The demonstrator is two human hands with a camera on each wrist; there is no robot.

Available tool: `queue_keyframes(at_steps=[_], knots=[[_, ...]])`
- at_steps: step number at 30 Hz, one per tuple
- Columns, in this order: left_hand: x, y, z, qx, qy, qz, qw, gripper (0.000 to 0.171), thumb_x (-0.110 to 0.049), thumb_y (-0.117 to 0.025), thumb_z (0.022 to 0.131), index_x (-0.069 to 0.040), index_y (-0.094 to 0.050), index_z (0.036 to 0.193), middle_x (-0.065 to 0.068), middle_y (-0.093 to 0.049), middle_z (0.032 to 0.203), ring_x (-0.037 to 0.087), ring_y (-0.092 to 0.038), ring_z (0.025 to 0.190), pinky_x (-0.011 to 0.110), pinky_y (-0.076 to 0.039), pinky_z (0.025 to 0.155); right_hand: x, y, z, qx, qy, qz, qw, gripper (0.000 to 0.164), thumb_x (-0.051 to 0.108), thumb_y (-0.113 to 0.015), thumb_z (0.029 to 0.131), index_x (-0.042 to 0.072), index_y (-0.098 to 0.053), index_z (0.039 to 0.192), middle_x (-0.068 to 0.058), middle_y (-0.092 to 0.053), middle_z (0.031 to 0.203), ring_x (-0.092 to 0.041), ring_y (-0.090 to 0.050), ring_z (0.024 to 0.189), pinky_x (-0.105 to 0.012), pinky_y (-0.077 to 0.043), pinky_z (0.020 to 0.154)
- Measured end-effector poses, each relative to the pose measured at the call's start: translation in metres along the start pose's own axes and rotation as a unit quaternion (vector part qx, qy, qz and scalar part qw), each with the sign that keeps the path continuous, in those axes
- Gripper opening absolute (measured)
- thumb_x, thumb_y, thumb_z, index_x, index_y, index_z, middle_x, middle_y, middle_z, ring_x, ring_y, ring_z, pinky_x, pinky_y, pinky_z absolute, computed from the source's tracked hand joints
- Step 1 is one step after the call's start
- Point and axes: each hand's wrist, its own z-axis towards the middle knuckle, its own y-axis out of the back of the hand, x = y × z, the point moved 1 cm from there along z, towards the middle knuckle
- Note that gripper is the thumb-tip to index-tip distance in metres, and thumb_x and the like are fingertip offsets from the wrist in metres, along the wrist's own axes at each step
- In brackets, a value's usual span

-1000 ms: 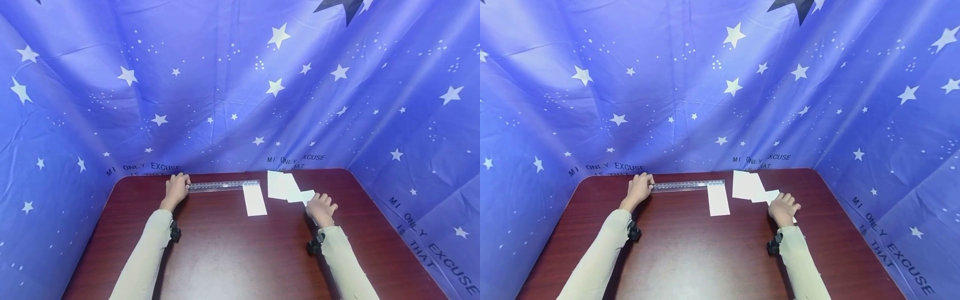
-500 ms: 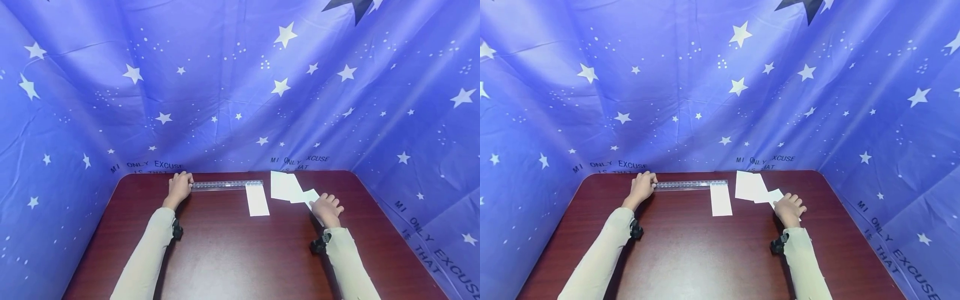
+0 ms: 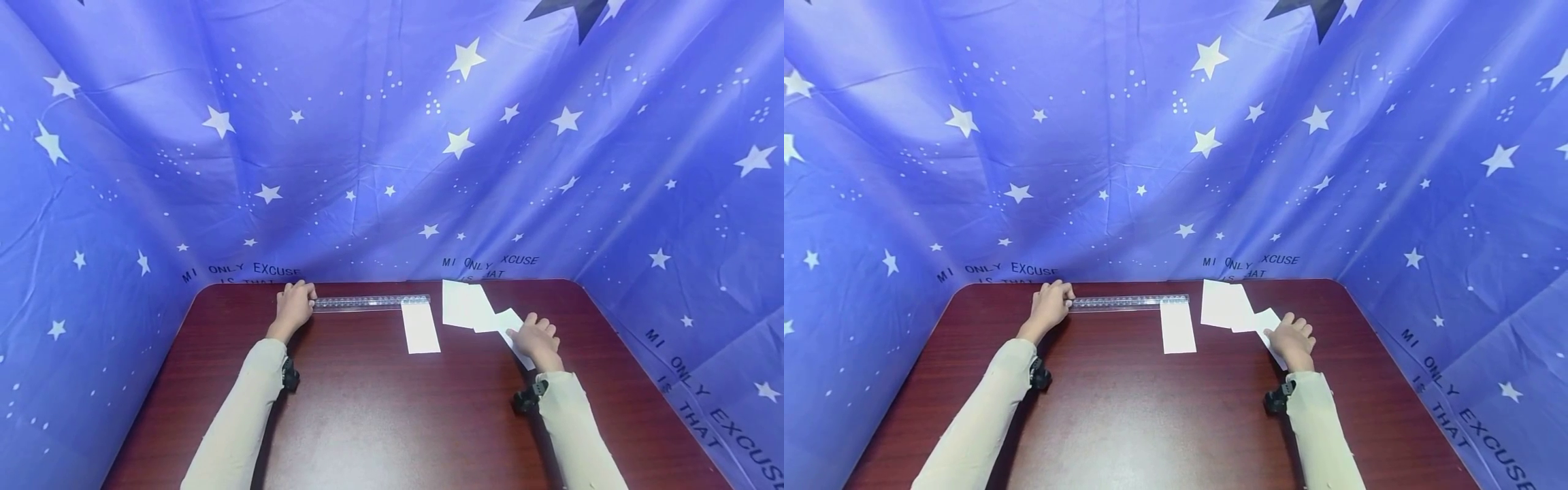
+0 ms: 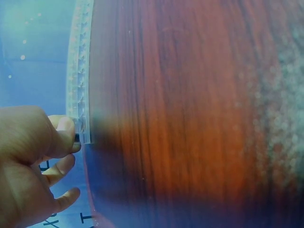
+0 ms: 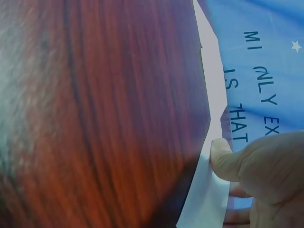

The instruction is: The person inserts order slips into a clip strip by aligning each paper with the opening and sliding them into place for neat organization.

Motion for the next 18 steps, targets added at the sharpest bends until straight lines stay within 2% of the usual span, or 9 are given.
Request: queue_keyframes(at_steps=[5, 12, 18], knots=[[0.001, 0.000, 0.000, -0.002, 0.000, 0.006, 1.0000, 0.011, 0.000, -0.064, 0.090, -0.008, -0.059, 0.084, 0.013, -0.061, 0.101, 0.039, -0.053, 0.105, 0.054, -0.041, 0.089, -0.004, 0.000, 0.001, -0.020, 0.024, 0.008, 0.999, 0.060, 0.023, -0.048, 0.103, -0.019, -0.022, 0.137, -0.050, -0.031, 0.127, -0.064, -0.034, 0.121, -0.071, -0.036, 0.099], [0.001, 0.000, 0.000, -0.003, 0.000, 0.002, 1.0000, 0.011, 0.000, -0.064, 0.090, -0.008, -0.059, 0.084, 0.013, -0.060, 0.101, 0.039, -0.053, 0.105, 0.054, -0.041, 0.089, -0.011, 0.001, 0.001, -0.090, 0.061, 0.040, 0.993, 0.027, 0.008, -0.053, 0.095, -0.008, -0.046, 0.116, -0.044, -0.049, 0.112, -0.062, -0.053, 0.106, -0.067, -0.047, 0.082], [0.001, -0.001, 0.001, -0.006, 0.000, 0.003, 1.0000, 0.011, 0.000, -0.064, 0.090, -0.008, -0.060, 0.084, 0.013, -0.061, 0.101, 0.039, -0.053, 0.105, 0.054, -0.041, 0.089, -0.019, 0.006, 0.005, -0.116, 0.081, 0.069, 0.987, 0.023, 0.002, -0.058, 0.084, -0.009, -0.063, 0.104, -0.036, -0.066, 0.104, -0.051, -0.065, 0.091, -0.060, -0.051, 0.075]])
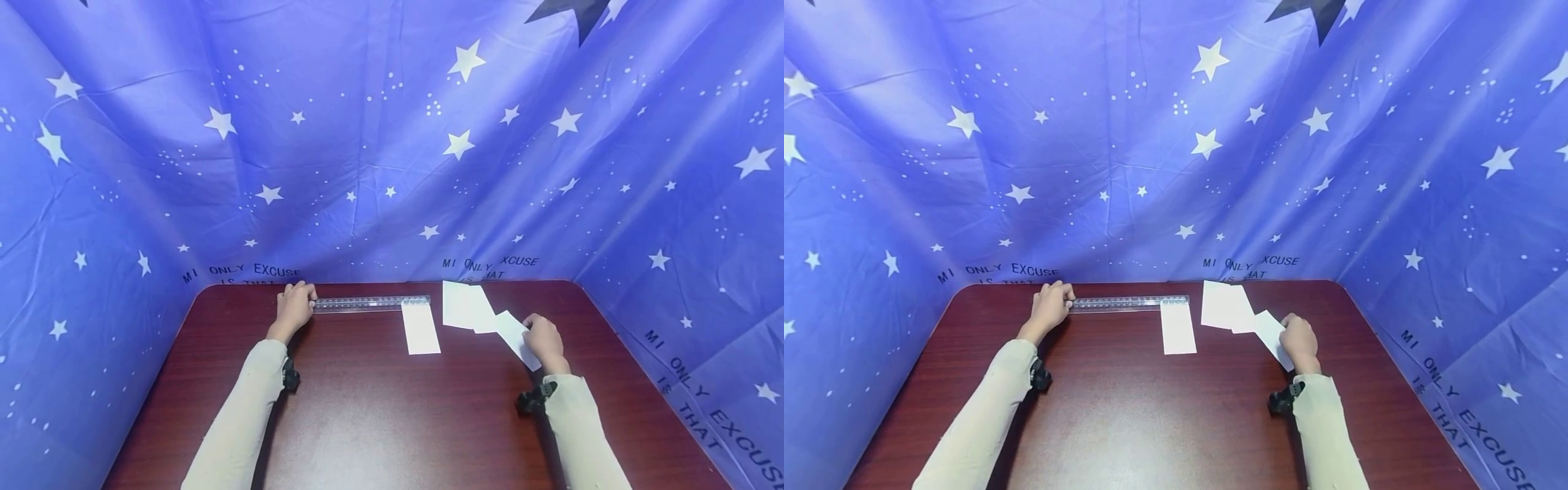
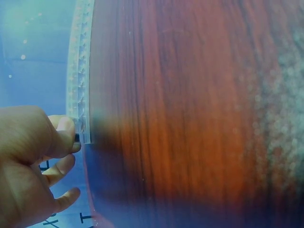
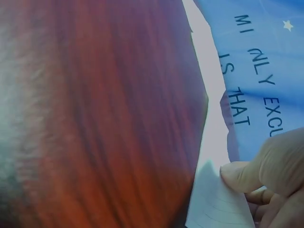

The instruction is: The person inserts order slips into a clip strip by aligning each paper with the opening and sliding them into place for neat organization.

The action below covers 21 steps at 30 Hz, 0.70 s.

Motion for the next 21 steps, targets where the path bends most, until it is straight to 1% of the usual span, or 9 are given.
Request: queue_keyframes(at_steps=[3, 7, 10, 12, 14, 15, 17, 19, 21], knots=[[0.001, -0.002, 0.000, -0.003, 0.000, -0.001, 1.0000, 0.012, 0.000, -0.064, 0.091, -0.008, -0.059, 0.083, 0.013, -0.061, 0.101, 0.039, -0.053, 0.104, 0.054, -0.041, 0.089, -0.002, 0.006, 0.002, 0.002, -0.023, 0.014, 1.000, 0.020, 0.004, -0.065, 0.083, -0.009, -0.069, 0.097, -0.031, -0.070, 0.099, -0.046, -0.067, 0.085, -0.056, -0.052, 0.071], [0.002, -0.003, 0.000, -0.005, -0.002, -0.004, 1.0000, 0.013, 0.000, -0.064, 0.090, -0.008, -0.058, 0.082, 0.013, -0.060, 0.100, 0.038, -0.053, 0.103, 0.054, -0.040, 0.087, -0.004, 0.011, 0.003, 0.010, -0.065, 0.039, 0.997, 0.019, 0.009, -0.072, 0.083, -0.009, -0.073, 0.089, -0.027, -0.073, 0.090, -0.042, -0.067, 0.080, -0.045, -0.050, 0.065], [0.003, -0.003, 0.000, -0.006, -0.002, -0.003, 1.0000, 0.013, 0.001, -0.063, 0.090, -0.008, -0.058, 0.082, 0.013, -0.060, 0.100, 0.038, -0.053, 0.103, 0.054, -0.040, 0.087, -0.006, 0.013, 0.002, 0.011, -0.091, 0.066, 0.994, 0.024, 0.013, -0.074, 0.082, -0.010, -0.073, 0.087, -0.024, -0.073, 0.085, -0.037, -0.066, 0.078, -0.036, -0.046, 0.062], [0.003, -0.003, 0.000, -0.007, -0.001, -0.003, 1.0000, 0.013, 0.001, -0.063, 0.090, -0.008, -0.059, 0.083, 0.013, -0.060, 0.100, 0.038, -0.053, 0.103, 0.054, -0.040, 0.087, -0.007, 0.013, 0.001, 0.013, -0.104, 0.094, 0.990, 0.025, 0.013, -0.074, 0.081, -0.011, -0.074, 0.088, -0.021, -0.074, 0.081, -0.031, -0.065, 0.074, -0.031, -0.044, 0.060], [0.004, -0.003, 0.000, -0.007, -0.001, -0.001, 1.0000, 0.012, 0.001, -0.063, 0.090, -0.008, -0.059, 0.083, 0.013, -0.060, 0.099, 0.038, -0.053, 0.102, 0.054, -0.041, 0.087, -0.008, 0.013, -0.001, 0.014, -0.120, 0.142, 0.982, 0.025, 0.009, -0.074, 0.079, -0.013, -0.073, 0.089, -0.016, -0.073, 0.073, -0.024, -0.063, 0.067, -0.029, -0.045, 0.058], [0.003, -0.003, 0.000, -0.005, 0.000, -0.002, 1.0000, 0.012, 0.001, -0.063, 0.090, -0.008, -0.059, 0.083, 0.013, -0.060, 0.099, 0.038, -0.052, 0.102, 0.054, -0.040, 0.087, -0.007, 0.013, -0.001, 0.015, -0.128, 0.170, 0.977, 0.024, 0.007, -0.074, 0.079, -0.014, -0.073, 0.089, -0.013, -0.072, 0.069, -0.021, -0.061, 0.064, -0.028, -0.046, 0.057], [0.003, -0.002, 0.001, -0.004, -0.002, -0.003, 1.0000, 0.012, 0.002, -0.063, 0.090, -0.008, -0.059, 0.083, 0.013, -0.060, 0.099, 0.038, -0.052, 0.101, 0.054, -0.040, 0.087, -0.007, 0.013, -0.003, 0.025, -0.145, 0.229, 0.962, 0.022, 0.001, -0.071, 0.079, -0.018, -0.071, 0.089, -0.007, -0.068, 0.062, -0.016, -0.059, 0.060, -0.028, -0.048, 0.055], [0.003, -0.002, 0.001, -0.002, -0.003, -0.005, 1.0000, 0.012, 0.002, -0.062, 0.091, -0.007, -0.059, 0.084, 0.013, -0.060, 0.100, 0.038, -0.052, 0.101, 0.053, -0.040, 0.086, -0.006, 0.013, -0.004, 0.031, -0.164, 0.274, 0.947, 0.018, -0.003, -0.068, 0.080, -0.019, -0.070, 0.088, -0.001, -0.065, 0.060, -0.013, -0.057, 0.058, -0.028, -0.049, 0.055], [0.003, -0.002, 0.001, -0.001, -0.004, -0.008, 1.0000, 0.012, 0.002, -0.062, 0.091, -0.007, -0.059, 0.084, 0.013, -0.059, 0.100, 0.038, -0.051, 0.101, 0.053, -0.040, 0.086, -0.005, 0.013, -0.004, 0.036, -0.175, 0.297, 0.938, 0.013, -0.004, -0.065, 0.082, -0.016, -0.071, 0.087, 0.004, -0.063, 0.062, -0.012, -0.056, 0.061, -0.027, -0.049, 0.056]])
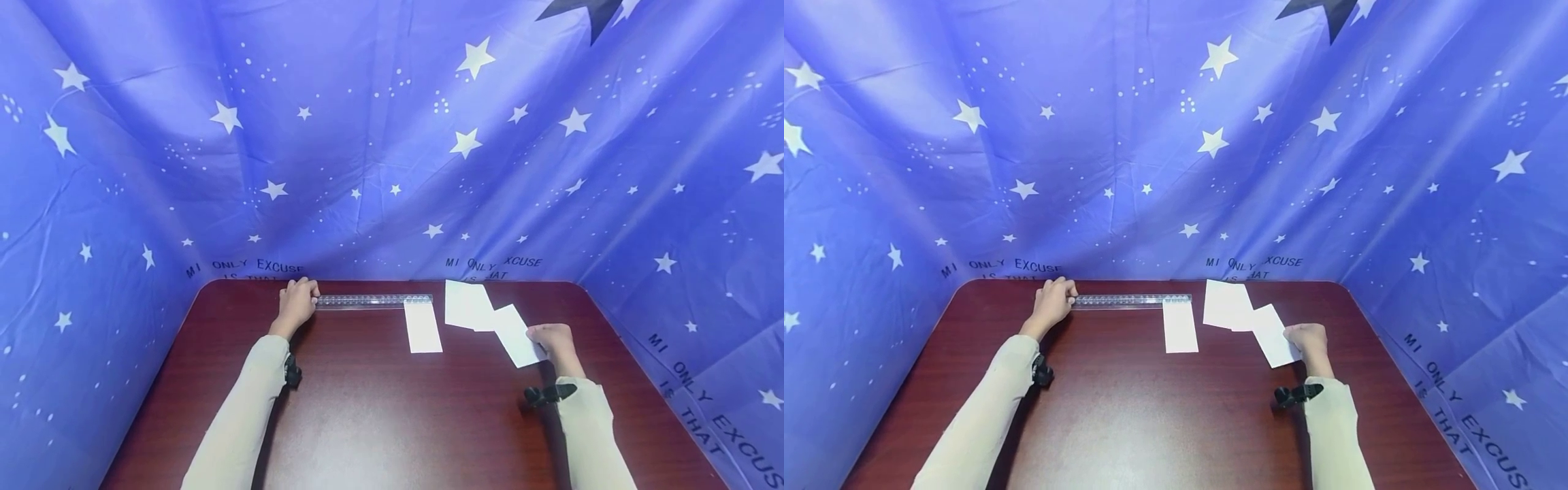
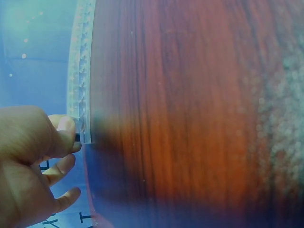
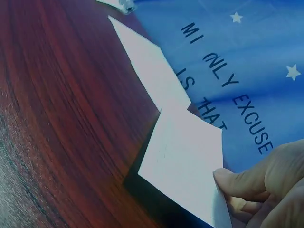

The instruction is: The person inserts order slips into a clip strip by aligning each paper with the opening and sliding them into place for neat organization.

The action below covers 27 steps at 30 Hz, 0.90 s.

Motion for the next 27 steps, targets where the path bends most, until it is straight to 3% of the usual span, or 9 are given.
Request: queue_keyframes(at_steps=[7, 10, 15, 22, 27], knots=[[-0.002, 0.002, 0.003, 0.001, 0.007, -0.003, 1.0000, 0.009, 0.001, -0.062, 0.090, -0.007, -0.061, 0.085, 0.014, -0.061, 0.102, 0.038, -0.052, 0.104, 0.054, -0.040, 0.088, 0.008, -0.003, -0.004, 0.035, -0.030, 0.060, 0.997, 0.011, 0.000, -0.065, 0.089, -0.001, -0.074, 0.082, 0.010, -0.060, 0.063, -0.007, -0.054, 0.063, -0.024, -0.047, 0.058], [-0.002, 0.002, 0.002, 0.002, 0.011, -0.003, 0.9999, 0.009, 0.002, -0.062, 0.089, -0.007, -0.061, 0.085, 0.014, -0.061, 0.102, 0.039, -0.053, 0.104, 0.055, -0.040, 0.089, 0.012, -0.010, -0.006, 0.061, -0.037, 0.068, 0.995, 0.011, 0.001, -0.063, 0.093, -0.004, -0.072, 0.093, 0.009, -0.060, 0.064, -0.006, -0.054, 0.061, -0.023, -0.048, 0.057], [0.002, 0.002, 0.002, -0.001, 0.010, -0.001, 0.9999, 0.011, 0.002, -0.062, 0.089, -0.007, -0.061, 0.084, 0.014, -0.061, 0.101, 0.039, -0.053, 0.102, 0.055, -0.040, 0.088, 0.021, -0.025, -0.009, 0.097, -0.040, 0.061, 0.993, 0.032, 0.007, -0.063, 0.095, -0.015, -0.062, 0.119, 0.010, -0.061, 0.070, -0.006, -0.056, 0.068, -0.022, -0.049, 0.063], [0.003, 0.002, 0.003, -0.004, 0.007, 0.003, 1.0000, 0.012, 0.002, -0.062, 0.089, -0.008, -0.061, 0.083, 0.013, -0.061, 0.101, 0.038, -0.054, 0.102, 0.056, -0.042, 0.089, 0.033, -0.052, -0.012, 0.135, -0.044, 0.100, 0.985, 0.009, 0.007, -0.063, 0.096, 0.000, -0.069, 0.098, 0.008, -0.057, 0.066, -0.006, -0.052, 0.061, -0.022, -0.048, 0.061], [-0.001, 0.001, 0.003, 0.004, 0.012, 0.000, 0.9999, 0.013, 0.003, -0.062, 0.089, -0.008, -0.061, 0.083, 0.012, -0.061, 0.100, 0.038, -0.053, 0.101, 0.055, -0.042, 0.090, 0.038, -0.066, -0.017, 0.162, -0.036, 0.094, 0.982, 0.020, 0.009, -0.065, 0.096, -0.004, -0.066, 0.110, 0.008, -0.063, 0.073, -0.006, -0.059, 0.068, -0.021, -0.053, 0.065]])
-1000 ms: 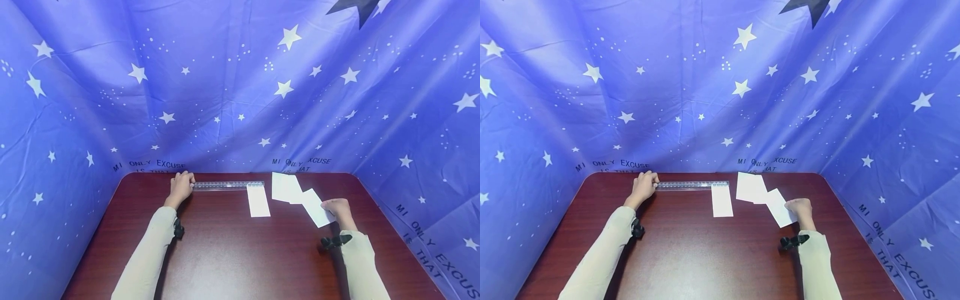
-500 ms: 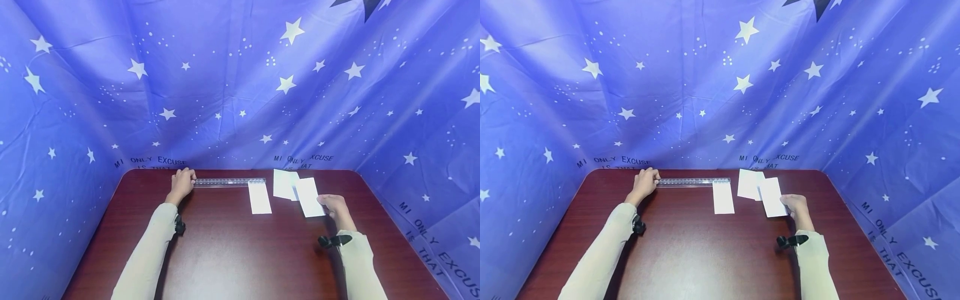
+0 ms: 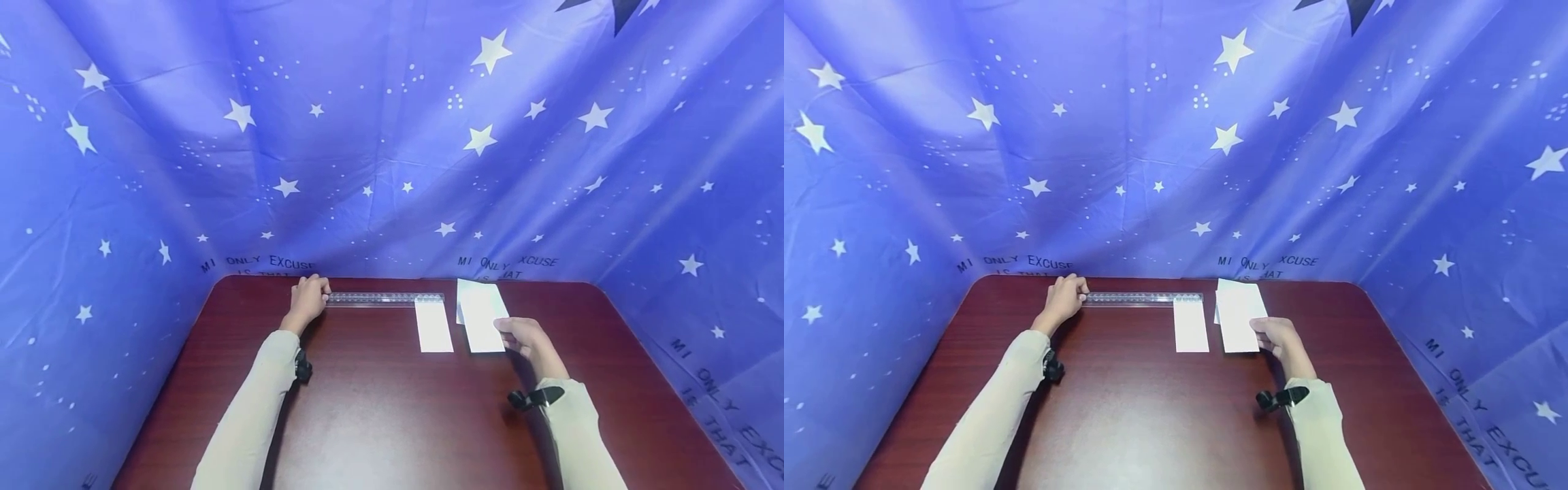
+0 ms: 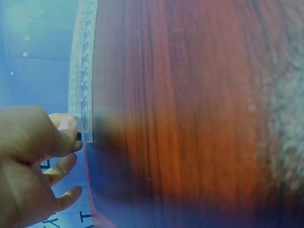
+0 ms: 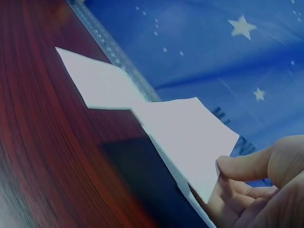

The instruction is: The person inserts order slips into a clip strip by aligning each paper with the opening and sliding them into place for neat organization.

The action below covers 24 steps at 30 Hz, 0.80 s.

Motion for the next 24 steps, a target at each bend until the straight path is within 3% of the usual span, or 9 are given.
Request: queue_keyframes(at_steps=[5, 10, 17, 24], knots=[[-0.004, 0.000, 0.002, 0.004, 0.000, 0.004, 1.0000, 0.013, 0.002, -0.062, 0.090, -0.009, -0.061, 0.083, 0.011, -0.062, 0.101, 0.036, -0.054, 0.102, 0.053, -0.042, 0.091, 0.005, -0.017, -0.001, 0.021, 0.017, -0.005, 1.000, 0.028, 0.010, -0.068, 0.094, -0.007, -0.067, 0.116, 0.009, -0.066, 0.078, -0.007, -0.062, 0.075, -0.021, -0.055, 0.069], [-0.006, -0.001, 0.002, 0.008, 0.002, 0.003, 1.0000, 0.014, 0.001, -0.062, 0.092, -0.009, -0.062, 0.083, 0.010, -0.062, 0.101, 0.035, -0.053, 0.101, 0.052, -0.041, 0.091, 0.009, -0.040, 0.001, 0.049, 0.031, 0.004, 0.998, 0.028, 0.007, -0.068, 0.093, -0.010, -0.066, 0.115, 0.009, -0.066, 0.073, -0.004, -0.062, 0.069, -0.020, -0.055, 0.067], [-0.004, -0.002, 0.002, 0.000, 0.006, 0.010, 0.9999, 0.014, 0.002, -0.065, 0.089, -0.010, -0.063, 0.082, 0.009, -0.062, 0.098, 0.034, -0.054, 0.099, 0.051, -0.042, 0.090, 0.013, -0.082, 0.002, 0.088, 0.034, -0.022, 0.995, 0.034, 0.011, -0.067, 0.094, -0.013, -0.064, 0.118, 0.011, -0.065, 0.073, -0.005, -0.060, 0.070, -0.022, -0.052, 0.069], [-0.002, -0.003, 0.000, 0.006, 0.005, 0.012, 0.9999, 0.013, 0.001, -0.065, 0.090, -0.010, -0.062, 0.083, 0.009, -0.062, 0.099, 0.033, -0.053, 0.099, 0.051, -0.042, 0.089, 0.020, -0.127, 0.000, 0.122, 0.030, -0.031, 0.992, 0.028, 0.011, -0.070, 0.092, -0.011, -0.068, 0.110, 0.007, -0.066, 0.070, -0.008, -0.062, 0.066, -0.024, -0.055, 0.066]])
